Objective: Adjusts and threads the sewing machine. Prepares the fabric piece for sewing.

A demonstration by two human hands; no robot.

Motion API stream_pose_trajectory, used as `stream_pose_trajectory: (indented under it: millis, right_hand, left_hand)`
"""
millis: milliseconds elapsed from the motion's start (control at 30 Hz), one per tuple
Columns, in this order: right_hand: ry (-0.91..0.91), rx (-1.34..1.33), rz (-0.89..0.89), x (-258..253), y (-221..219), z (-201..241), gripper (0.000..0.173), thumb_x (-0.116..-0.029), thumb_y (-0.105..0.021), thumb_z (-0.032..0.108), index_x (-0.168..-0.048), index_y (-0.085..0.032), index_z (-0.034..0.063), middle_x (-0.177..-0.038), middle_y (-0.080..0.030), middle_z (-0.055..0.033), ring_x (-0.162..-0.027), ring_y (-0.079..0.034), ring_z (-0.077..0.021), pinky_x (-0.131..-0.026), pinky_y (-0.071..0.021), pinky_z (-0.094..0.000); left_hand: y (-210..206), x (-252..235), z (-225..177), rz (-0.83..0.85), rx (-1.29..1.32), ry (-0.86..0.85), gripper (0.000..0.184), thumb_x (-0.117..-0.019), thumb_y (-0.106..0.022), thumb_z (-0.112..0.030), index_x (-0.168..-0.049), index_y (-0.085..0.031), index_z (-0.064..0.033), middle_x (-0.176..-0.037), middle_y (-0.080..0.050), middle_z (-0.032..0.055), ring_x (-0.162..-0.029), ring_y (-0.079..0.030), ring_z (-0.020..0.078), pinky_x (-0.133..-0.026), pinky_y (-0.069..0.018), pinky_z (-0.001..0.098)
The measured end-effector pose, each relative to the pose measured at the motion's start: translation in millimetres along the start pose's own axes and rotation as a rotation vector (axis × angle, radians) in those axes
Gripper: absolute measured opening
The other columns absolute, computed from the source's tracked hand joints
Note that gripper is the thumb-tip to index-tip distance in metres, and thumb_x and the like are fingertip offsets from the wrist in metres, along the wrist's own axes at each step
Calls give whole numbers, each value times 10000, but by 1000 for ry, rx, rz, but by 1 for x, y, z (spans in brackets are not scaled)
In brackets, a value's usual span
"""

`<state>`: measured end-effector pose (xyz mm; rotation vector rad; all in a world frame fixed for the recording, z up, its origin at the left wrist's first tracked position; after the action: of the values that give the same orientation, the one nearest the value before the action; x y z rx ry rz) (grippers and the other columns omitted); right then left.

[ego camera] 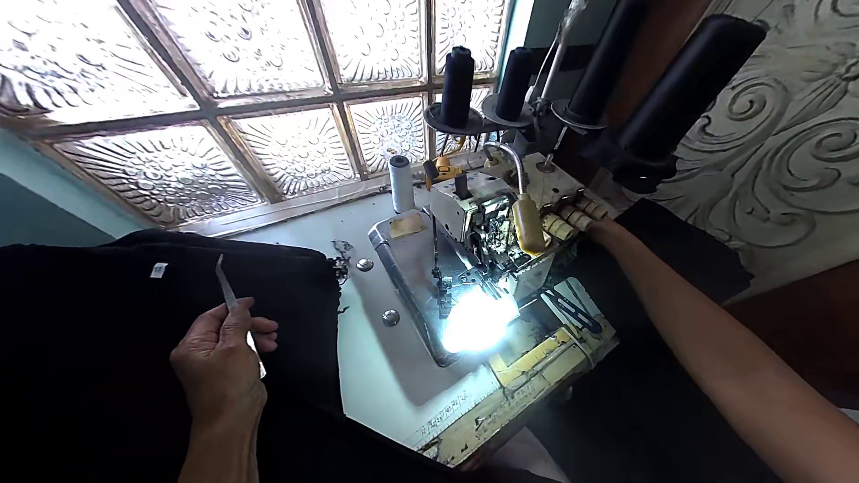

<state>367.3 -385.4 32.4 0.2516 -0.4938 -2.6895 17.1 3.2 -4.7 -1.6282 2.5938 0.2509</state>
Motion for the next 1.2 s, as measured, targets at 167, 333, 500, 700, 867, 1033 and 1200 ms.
stream_pose_trajectory:
  millis: [167, 333, 500, 700, 867, 1033, 1200]
  right_hand:
    - [-121, -75, -8, 2, 1, 8, 405, -1129, -279, 173, -1436, -448, -32, -1267, -568, -134, -1077, -573, -92, -941, -487, -254]
    - [-25, -196, -19, -20, 11, -16, 384, -1092, -306, 114, -1410, -485, -5, -1222, -617, -82, -1046, -613, -67, -932, -509, -245]
    - [218, 140, -342, 45, 4, 6, 491, -1072, -375, 209, -1515, -389, -3, -1580, -405, -202, -1415, -463, -278, -1141, -412, -443]
    - [628, 281, -484, 166, -61, 56, 251, -1022, -480, 89, -1101, -650, -79, -1061, -673, -127, -913, -668, -111, -820, -581, -292]
    - [512, 220, -305, 156, -116, 83, 249, -981, -543, 21, -1148, -727, 12, -889, -749, -48, -586, -616, -30, -534, -529, -205]
    - [242, -12, -267, 137, -141, 87, 200, -1030, -607, 105, -1157, -741, 29, -626, -615, -1, -459, -481, -18, -459, -434, -192]
    - [307, -52, -329, 137, -147, 83, 127, -996, -658, 96, -1067, -743, 35, -613, -597, -21, -425, -465, -38, -408, -419, -191]
  left_hand:
    - [-3, 3, -6, -5, -2, 17, 216, -1086, -474, -135, -1182, -601, 11, -661, -598, -82, -513, -576, -26, -520, -505, 130]
    - [-5, 3, -8, -15, 1, 35, 222, -1086, -490, -143, -1183, -606, 20, -667, -588, -57, -512, -561, -20, -513, -493, 136]
    - [-6, 5, -11, -7, -15, 33, 235, -1088, -493, -157, -1190, -605, 22, -673, -577, -50, -505, -536, -19, -508, -475, 144]
    - [-6, 3, -9, 16, -71, 41, 256, -1090, -497, -180, -1220, -612, 7, -701, -591, -36, -518, -537, -18, -509, -464, 142]
    - [-6, 3, -8, 18, -44, 40, 251, -1092, -492, -185, -1210, -600, 9, -698, -588, -47, -523, -551, -21, -521, -476, 143]
    - [-5, 1, -7, 14, -37, 21, 248, -1089, -504, -191, -1193, -608, 10, -668, -590, -59, -504, -549, -23, -507, -479, 141]
    - [-5, 0, -4, 31, -38, 3, 239, -1089, -495, -186, -1183, -605, 5, -663, -588, -78, -508, -556, -28, -516, -490, 139]
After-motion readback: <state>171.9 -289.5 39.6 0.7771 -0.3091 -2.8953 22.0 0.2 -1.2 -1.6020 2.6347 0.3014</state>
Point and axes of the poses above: each hand's wrist, its own x-axis away from the middle knuckle, its own y-axis out of the back of the hand, z = x × y, the point moved 1 cm from there along -x, towards the middle knuckle
